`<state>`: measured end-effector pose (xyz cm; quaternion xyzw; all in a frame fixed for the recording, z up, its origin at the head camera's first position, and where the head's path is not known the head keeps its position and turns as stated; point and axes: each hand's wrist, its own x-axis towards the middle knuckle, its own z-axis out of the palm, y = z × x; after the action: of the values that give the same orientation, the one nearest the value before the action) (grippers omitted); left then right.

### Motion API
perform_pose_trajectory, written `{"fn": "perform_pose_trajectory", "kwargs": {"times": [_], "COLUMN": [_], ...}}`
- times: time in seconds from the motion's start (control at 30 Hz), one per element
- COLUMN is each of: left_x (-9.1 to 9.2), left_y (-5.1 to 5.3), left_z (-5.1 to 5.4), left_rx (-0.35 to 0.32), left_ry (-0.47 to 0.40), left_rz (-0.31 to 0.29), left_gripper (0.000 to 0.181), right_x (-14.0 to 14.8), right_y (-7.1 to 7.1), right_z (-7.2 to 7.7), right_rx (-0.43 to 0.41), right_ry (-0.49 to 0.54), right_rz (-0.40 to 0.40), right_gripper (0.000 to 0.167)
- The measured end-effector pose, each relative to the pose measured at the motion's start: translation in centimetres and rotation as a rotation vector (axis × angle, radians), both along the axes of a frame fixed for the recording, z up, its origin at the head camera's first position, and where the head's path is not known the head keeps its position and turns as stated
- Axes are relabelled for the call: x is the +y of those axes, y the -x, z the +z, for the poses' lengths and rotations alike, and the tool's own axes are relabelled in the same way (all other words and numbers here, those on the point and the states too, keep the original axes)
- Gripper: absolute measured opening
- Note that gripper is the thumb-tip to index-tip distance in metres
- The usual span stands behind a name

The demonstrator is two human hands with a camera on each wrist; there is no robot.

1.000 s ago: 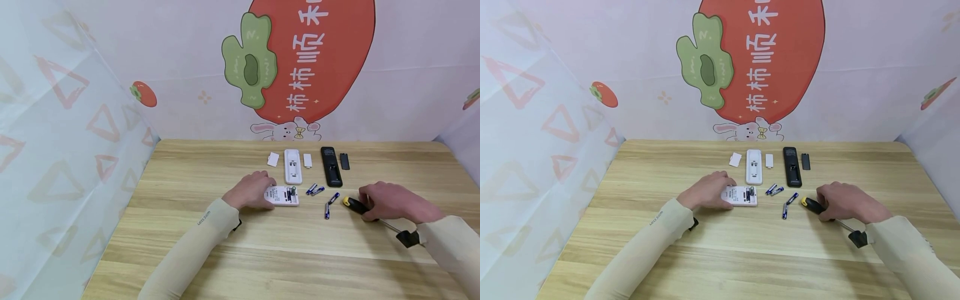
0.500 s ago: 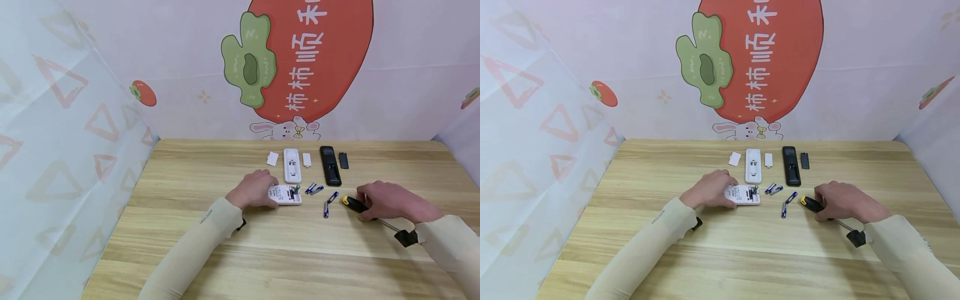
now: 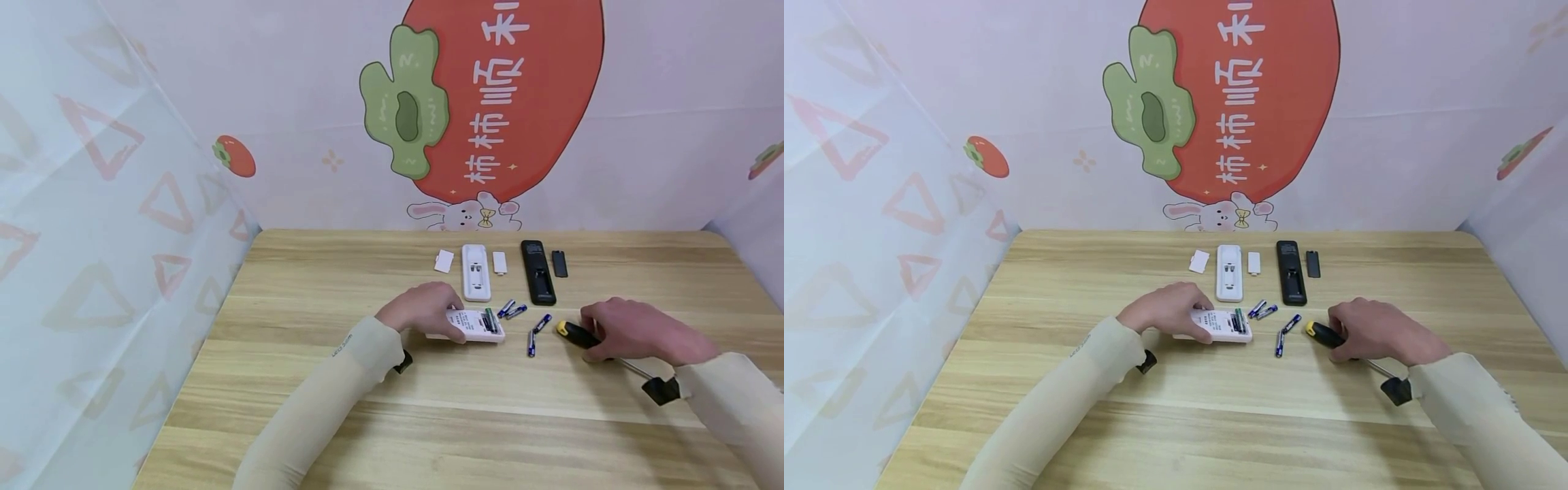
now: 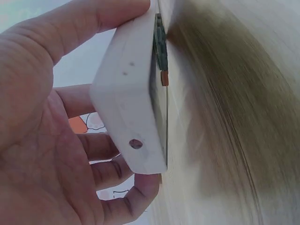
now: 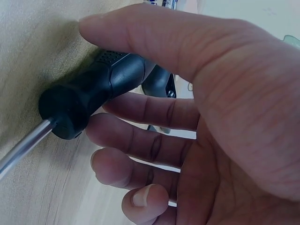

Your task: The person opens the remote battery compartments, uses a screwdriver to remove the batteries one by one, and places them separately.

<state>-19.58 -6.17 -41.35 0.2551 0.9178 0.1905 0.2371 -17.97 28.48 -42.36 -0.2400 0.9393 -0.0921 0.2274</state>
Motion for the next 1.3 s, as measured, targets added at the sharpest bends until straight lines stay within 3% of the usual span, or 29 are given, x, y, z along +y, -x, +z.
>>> {"fn": "perform_pose_trajectory", "kwargs": {"times": [0.3,0.47,0.7,0.87,1.07,1.2,1.3], "left_x": [0.1,-0.3,-0.5,-0.7,-1.0,-1.4,-1.7], "left_y": [0.5,0.7,0.9,1.0,1.0,0.8,0.5], "left_z": [0.5,0.1,-0.2,-0.3,-0.6,-0.7,-0.7], "left_rx": [-0.167,-0.247,-0.396,-0.452,-0.428,-0.325,-0.235], "left_ry": [-0.045,-0.143,-0.236,-0.280,-0.266,-0.230,-0.189], "left_rz": [-0.013,-0.036,0.032,0.041,-0.017,-0.078,-0.072], "left_gripper": [0.039,0.026,0.034,0.039,0.025,0.021,0.029], "right_x": [0.0,0.1,0.0,-0.1,-0.2,-0.2,-0.2], "right_y": [0.0,0.1,0.1,0.2,0.3,0.3,0.4], "right_z": [-0.1,-0.2,-0.2,-0.2,-0.3,-0.3,-0.3], "right_rx": [-0.003,-0.009,-0.020,-0.027,-0.027,-0.028,-0.029], "right_ry": [0.003,-0.005,-0.006,-0.010,-0.016,-0.021,-0.024], "right_rz": [-0.002,0.000,-0.003,-0.009,-0.010,-0.008,-0.008], "right_gripper": [0.036,0.037,0.038,0.038,0.036,0.035,0.035]}}
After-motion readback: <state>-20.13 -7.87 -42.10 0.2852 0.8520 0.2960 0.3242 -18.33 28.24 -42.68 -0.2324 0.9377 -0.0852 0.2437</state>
